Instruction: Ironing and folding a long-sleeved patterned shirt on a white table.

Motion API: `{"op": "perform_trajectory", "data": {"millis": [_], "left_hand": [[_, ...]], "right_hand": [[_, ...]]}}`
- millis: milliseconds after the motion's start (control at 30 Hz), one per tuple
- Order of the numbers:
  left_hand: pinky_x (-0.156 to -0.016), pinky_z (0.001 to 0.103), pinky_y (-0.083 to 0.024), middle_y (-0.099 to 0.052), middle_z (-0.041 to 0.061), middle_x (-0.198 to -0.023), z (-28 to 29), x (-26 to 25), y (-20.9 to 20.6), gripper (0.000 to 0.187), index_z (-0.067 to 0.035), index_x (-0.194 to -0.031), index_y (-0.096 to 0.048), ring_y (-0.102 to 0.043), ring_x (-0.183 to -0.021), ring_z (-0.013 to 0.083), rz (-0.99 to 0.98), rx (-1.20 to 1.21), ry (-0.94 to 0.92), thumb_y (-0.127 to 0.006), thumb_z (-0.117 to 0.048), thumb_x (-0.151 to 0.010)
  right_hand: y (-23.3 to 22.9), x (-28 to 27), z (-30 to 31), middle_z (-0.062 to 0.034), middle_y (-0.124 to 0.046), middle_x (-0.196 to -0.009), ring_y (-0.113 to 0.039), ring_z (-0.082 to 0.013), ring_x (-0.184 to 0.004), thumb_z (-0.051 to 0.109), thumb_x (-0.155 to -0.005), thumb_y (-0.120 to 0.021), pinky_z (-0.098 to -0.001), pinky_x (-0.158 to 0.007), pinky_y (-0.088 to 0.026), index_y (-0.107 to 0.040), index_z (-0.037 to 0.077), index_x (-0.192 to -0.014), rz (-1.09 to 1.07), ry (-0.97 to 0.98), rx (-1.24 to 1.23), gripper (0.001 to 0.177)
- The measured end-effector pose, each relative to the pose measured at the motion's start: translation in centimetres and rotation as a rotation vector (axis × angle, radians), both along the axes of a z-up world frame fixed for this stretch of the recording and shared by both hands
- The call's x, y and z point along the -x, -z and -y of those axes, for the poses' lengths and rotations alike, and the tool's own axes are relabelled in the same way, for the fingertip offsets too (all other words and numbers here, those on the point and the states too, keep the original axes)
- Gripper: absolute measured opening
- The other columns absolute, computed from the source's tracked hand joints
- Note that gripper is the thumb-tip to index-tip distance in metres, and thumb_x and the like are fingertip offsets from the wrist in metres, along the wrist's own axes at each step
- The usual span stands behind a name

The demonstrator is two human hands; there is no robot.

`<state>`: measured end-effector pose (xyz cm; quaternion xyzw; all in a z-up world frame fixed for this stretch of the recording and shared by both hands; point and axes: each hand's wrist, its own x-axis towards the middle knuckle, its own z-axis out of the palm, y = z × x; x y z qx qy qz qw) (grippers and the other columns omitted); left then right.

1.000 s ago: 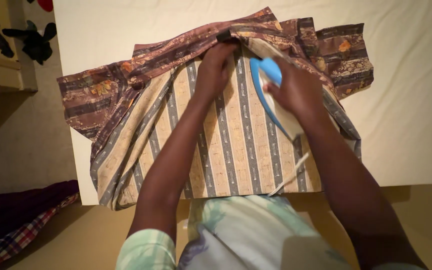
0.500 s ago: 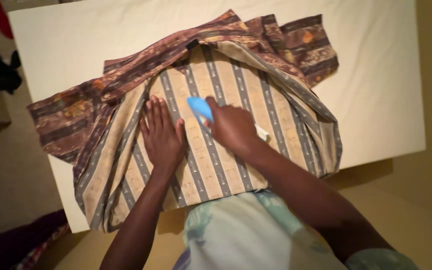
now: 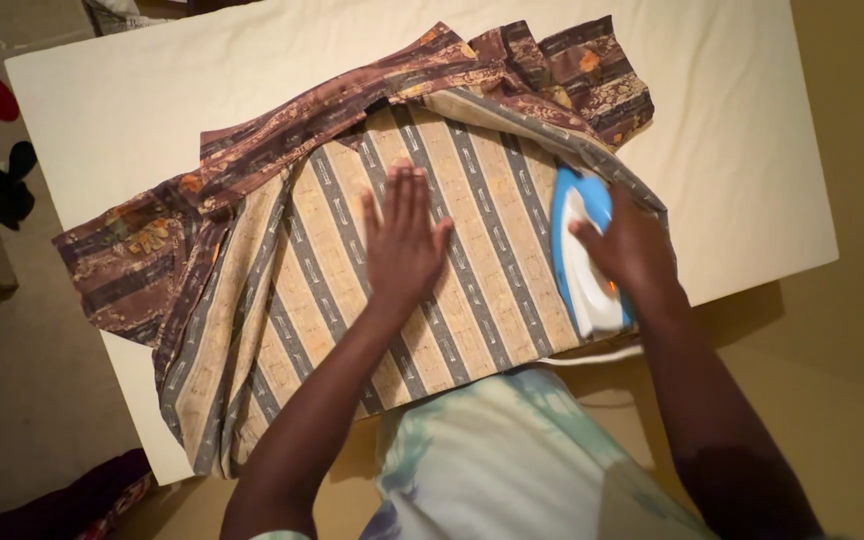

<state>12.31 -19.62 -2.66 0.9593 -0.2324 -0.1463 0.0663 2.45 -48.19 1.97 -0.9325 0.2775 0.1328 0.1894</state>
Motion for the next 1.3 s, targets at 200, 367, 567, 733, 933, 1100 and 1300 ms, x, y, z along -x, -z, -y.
{"op": "perform_trajectory", "data": {"millis": [200,367,567,733,933,1100,1300], "left_hand": [[-0.129,0.051,0.002,-0.012,0.009,-0.174,4.8,-0.1,0.8,0.076,-0.006,-0.166,-0.018,-0.006,-0.161,0.0217,0.134,0.237,0.159,-0.027,-0.055,-0.108],[-0.131,0.051,-0.001,-0.017,0.007,-0.173,7.5,-1.3,1.2,0.072,-0.009,-0.166,-0.022,-0.01,-0.162,0.0202,0.135,0.26,0.156,-0.031,-0.052,-0.109],[-0.127,0.047,0.007,-0.003,0.007,-0.174,4.2,-1.3,0.3,0.076,-0.012,-0.166,-0.008,-0.001,-0.161,0.0189,0.003,0.102,0.021,-0.021,-0.059,-0.107],[-0.124,0.046,0.011,0.008,0.006,-0.173,-2.8,0.0,-0.5,0.079,-0.011,-0.165,-0.001,0.005,-0.16,0.0189,-0.074,-0.077,-0.197,-0.017,-0.061,-0.106],[-0.131,0.053,-0.01,-0.02,0.014,-0.174,-10.2,4.5,-0.5,0.075,-0.007,-0.165,-0.023,-0.015,-0.163,0.0272,0.197,0.219,-0.425,-0.038,-0.055,-0.108],[-0.102,0.049,-0.046,-0.059,0.023,-0.142,-16.9,4.9,-2.3,0.068,-0.007,-0.154,-0.046,-0.058,-0.125,0.041,-0.07,0.297,-0.808,-0.059,-0.048,-0.101],[-0.099,0.027,-0.049,-0.072,0.002,-0.12,-25.5,2.6,-0.4,0.045,0.0,-0.135,-0.065,-0.064,-0.11,0.0087,-0.277,1.294,-0.822,-0.06,-0.033,-0.104]], "right_hand": [[-3.5,-0.9,-1.5,-0.0267,-0.074,-0.107,-0.072,-0.0453,-0.101,0.042,-0.088,-0.074,-0.0541,-0.093,-0.053,-0.052,0.011,-0.146,-0.042,0.099,-0.114,0.07],[-1.5,-5.2,-1.2,-0.0278,-0.07,-0.114,-0.067,-0.0487,-0.105,0.04,-0.086,-0.08,-0.0567,-0.089,-0.052,-0.055,0.004,-0.133,0.048,-0.055,-0.045,0.064],[-1.9,-3.7,-1.3,-0.0311,-0.069,-0.113,-0.066,-0.0506,-0.106,0.038,-0.087,-0.08,-0.0578,-0.089,-0.052,-0.055,0.003,-0.134,0.037,-0.079,-0.062,0.063],[-1.0,-4.8,-1.0,-0.0317,-0.068,-0.115,-0.065,-0.0508,-0.107,0.038,-0.087,-0.081,-0.058,-0.09,-0.05,-0.053,0.003,-0.138,0.045,-0.101,-0.064,0.068],[-1.3,-11.2,-5.3,-0.0272,-0.068,-0.12,-0.064,-0.0498,-0.109,0.036,-0.084,-0.083,-0.0571,-0.088,-0.05,-0.057,0.003,-0.134,0.135,-0.376,-0.072,0.065],[-2.0,-13.2,-12.3,-0.025,-0.073,-0.099,-0.069,-0.0463,-0.091,0.038,-0.086,-0.081,-0.0574,-0.079,-0.053,-0.057,0.009,-0.128,0.023,-0.596,-0.047,0.056],[-3.5,-12.4,-22.5,-0.0212,-0.074,-0.091,-0.071,-0.0427,-0.082,0.037,-0.087,-0.079,-0.0553,-0.071,-0.054,-0.058,0.012,-0.125,0.023,-0.916,-0.101,0.05]]}}
